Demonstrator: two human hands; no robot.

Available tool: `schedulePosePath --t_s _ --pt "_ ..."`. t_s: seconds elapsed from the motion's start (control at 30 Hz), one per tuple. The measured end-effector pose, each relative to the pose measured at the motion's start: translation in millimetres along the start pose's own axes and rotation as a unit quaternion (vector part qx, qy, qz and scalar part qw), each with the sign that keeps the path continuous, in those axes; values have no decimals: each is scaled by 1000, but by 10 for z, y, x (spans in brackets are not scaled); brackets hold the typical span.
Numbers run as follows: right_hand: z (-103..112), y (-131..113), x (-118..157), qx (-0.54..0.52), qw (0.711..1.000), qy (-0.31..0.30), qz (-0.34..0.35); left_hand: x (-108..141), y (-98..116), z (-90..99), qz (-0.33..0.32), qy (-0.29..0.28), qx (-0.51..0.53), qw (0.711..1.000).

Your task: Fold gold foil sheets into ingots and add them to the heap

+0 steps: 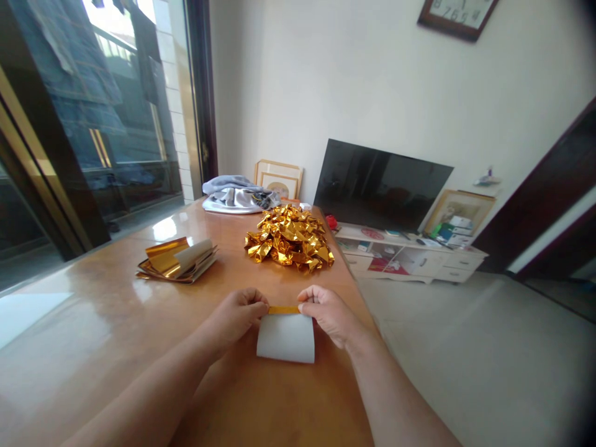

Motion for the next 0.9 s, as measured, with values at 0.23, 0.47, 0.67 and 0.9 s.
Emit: schedulePosePath --t_s 0.23,0.47,0.67,0.9 --pt "-40 65 -33 12 1000 4 7 -34 -51 23 -21 -13 -42 999" --pt "-116 355 -190 225 966 58 113 -123 -147 12 -222 71 -336 913" --pt "-90 368 -218 310 938 71 136 86 47 -163 -270 -35 -404 874" --pt "-98 397 -237 314 937 72 139 184 160 -180 -256 -62 -534 803"
Point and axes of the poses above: each hand's wrist, its own x-axis away from the middle knuckle, its own z-axis out of the back of the hand, y = z × x, the point moved 3 cm from there along -x, towards the middle knuckle, and after that the axes turned 4 degrees about y, right-handed, at the moved point
